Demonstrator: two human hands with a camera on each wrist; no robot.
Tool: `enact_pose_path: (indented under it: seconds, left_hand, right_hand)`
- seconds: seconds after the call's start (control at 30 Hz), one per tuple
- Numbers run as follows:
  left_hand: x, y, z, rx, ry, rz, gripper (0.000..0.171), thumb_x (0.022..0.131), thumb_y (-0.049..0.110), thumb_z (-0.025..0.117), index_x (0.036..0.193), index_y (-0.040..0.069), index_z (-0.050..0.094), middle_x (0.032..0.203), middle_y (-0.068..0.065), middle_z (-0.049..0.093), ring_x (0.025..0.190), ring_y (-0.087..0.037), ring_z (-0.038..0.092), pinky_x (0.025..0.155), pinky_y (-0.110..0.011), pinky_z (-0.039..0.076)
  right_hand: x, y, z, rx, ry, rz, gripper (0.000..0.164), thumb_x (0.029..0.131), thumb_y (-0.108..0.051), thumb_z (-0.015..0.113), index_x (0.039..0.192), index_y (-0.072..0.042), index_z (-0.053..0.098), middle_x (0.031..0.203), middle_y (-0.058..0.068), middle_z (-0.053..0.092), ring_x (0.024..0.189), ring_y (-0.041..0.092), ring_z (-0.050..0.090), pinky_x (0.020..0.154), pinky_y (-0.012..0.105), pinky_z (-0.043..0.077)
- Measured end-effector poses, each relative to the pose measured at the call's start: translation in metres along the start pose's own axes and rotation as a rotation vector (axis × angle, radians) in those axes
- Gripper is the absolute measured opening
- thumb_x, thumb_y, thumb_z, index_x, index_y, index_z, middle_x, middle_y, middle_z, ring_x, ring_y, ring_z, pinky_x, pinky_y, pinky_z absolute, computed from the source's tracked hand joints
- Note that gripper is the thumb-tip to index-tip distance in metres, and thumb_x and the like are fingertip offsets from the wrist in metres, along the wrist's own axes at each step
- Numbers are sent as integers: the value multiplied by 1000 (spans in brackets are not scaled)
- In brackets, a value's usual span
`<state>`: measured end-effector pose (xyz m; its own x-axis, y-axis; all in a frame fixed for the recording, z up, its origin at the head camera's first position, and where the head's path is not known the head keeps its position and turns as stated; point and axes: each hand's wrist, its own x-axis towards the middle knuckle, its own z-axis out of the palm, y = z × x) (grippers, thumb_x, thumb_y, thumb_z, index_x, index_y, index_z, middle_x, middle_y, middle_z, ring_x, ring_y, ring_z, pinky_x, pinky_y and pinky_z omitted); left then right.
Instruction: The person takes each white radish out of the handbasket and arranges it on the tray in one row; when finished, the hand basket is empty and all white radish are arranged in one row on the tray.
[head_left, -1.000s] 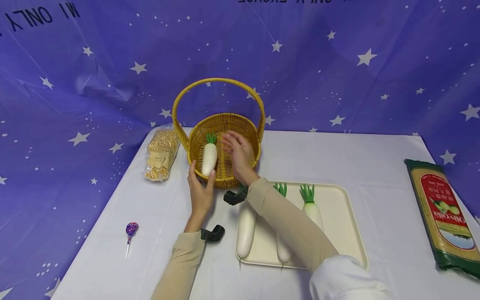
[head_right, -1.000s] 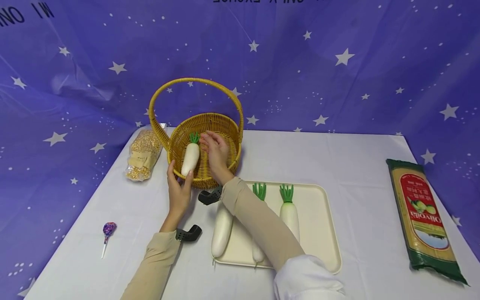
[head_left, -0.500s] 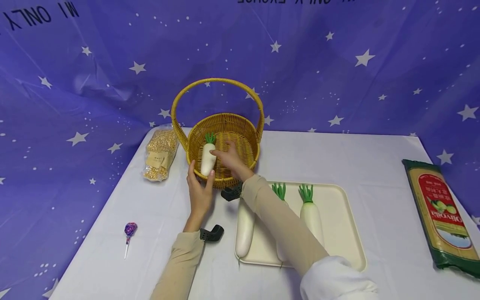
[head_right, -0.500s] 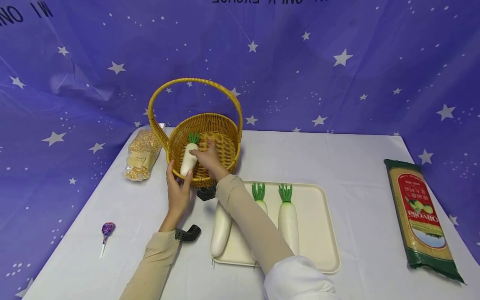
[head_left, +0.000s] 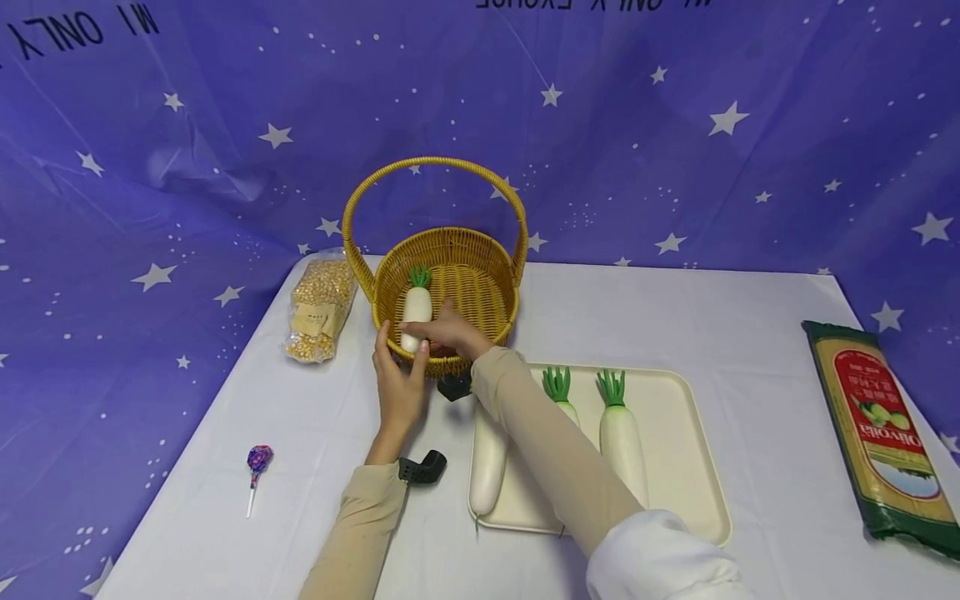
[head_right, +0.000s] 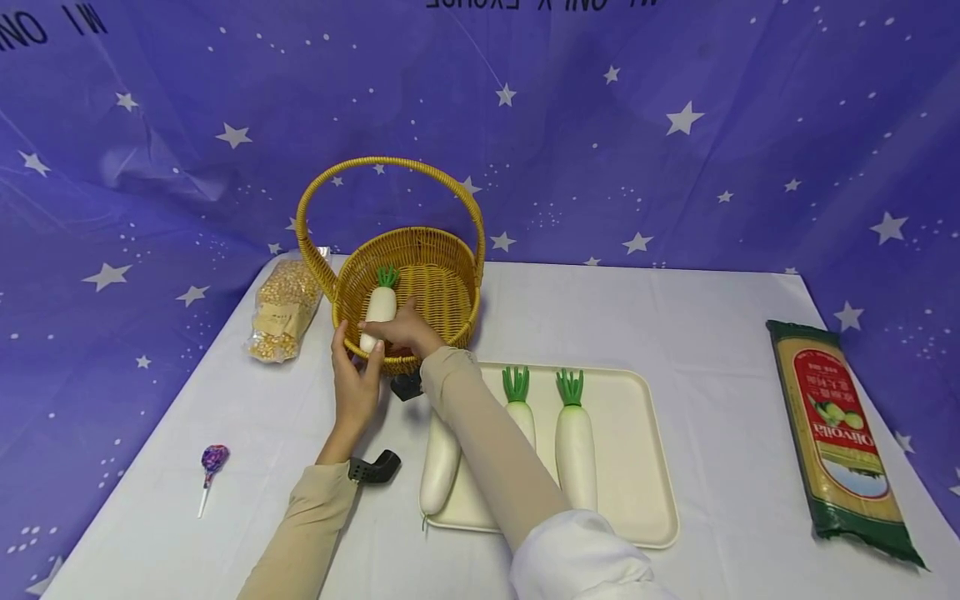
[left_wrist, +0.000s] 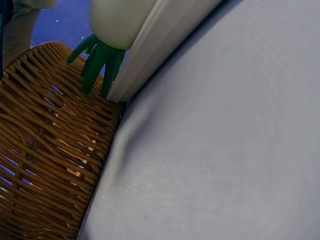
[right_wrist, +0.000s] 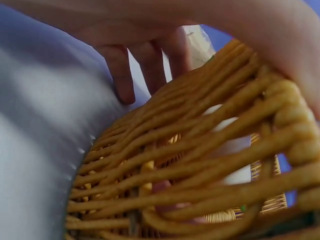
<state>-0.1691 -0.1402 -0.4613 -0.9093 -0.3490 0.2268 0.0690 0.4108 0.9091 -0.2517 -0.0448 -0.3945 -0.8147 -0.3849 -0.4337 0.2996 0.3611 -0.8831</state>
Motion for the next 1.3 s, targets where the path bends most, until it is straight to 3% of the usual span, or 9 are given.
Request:
enact_pose_path:
  seconds: [0.13, 0.23, 0.57, 0.77, 1.07, 1.3]
  left_hand:
    - [0, -1, 0, -4, 0, 0, 69, 88, 49, 50, 144, 28, 15, 138, -20, 26, 120, -31, 38, 97, -48, 35]
    - [1, -2, 1, -6, 5, 4, 70, 87, 49, 50, 144, 28, 15, 137, -20, 27, 120, -31, 39, 98, -48, 35]
    - [0, -2, 0, -4, 0, 5, 70, 88, 49, 50, 144, 29, 14, 139, -19, 26, 122, -31, 38, 98, -48, 35]
    - [1, -1, 0, 7, 5, 10, 71, 88, 50, 50, 144, 24, 15, 141, -19, 24, 127, -34, 33, 100, -52, 31]
    - [3, 0, 3, 19, 7, 11, 70, 88, 51, 49, 144, 28, 15, 142, -20, 24, 130, -35, 30, 100, -55, 29]
    - [2, -1, 3, 18, 28, 13, 70, 88, 50, 50, 144, 24, 16, 141, -20, 25, 131, -34, 29, 102, -54, 28]
  right_hand:
    - [2, 1, 0, -43, 6, -31, 104, 82, -34, 65, 144, -8, -14, 139, 22, 32, 122, 29, 42, 99, 37, 38]
    - [4, 1, 0, -46, 15, -74, 99, 81, -31, 67, 146, -10, -5, 141, 20, 29, 126, 31, 37, 101, 39, 36]
    - [9, 2, -1, -12, -8, -125, 80, 83, -24, 66, 145, -23, 17, 138, 16, 35, 103, 27, 55, 74, 30, 49]
    - [6, -1, -5, 118, -15, -167, 73, 86, -19, 62, 145, -23, 19, 139, 18, 32, 103, 29, 58, 77, 32, 51]
    - [1, 0, -12, 330, -25, -234, 69, 88, -17, 60, 143, -31, 21, 136, 18, 34, 102, 33, 60, 85, 42, 49]
    - [-23, -6, -17, 562, -123, -324, 64, 90, -8, 54, 142, -30, 23, 138, 20, 30, 114, 38, 51, 96, 47, 40]
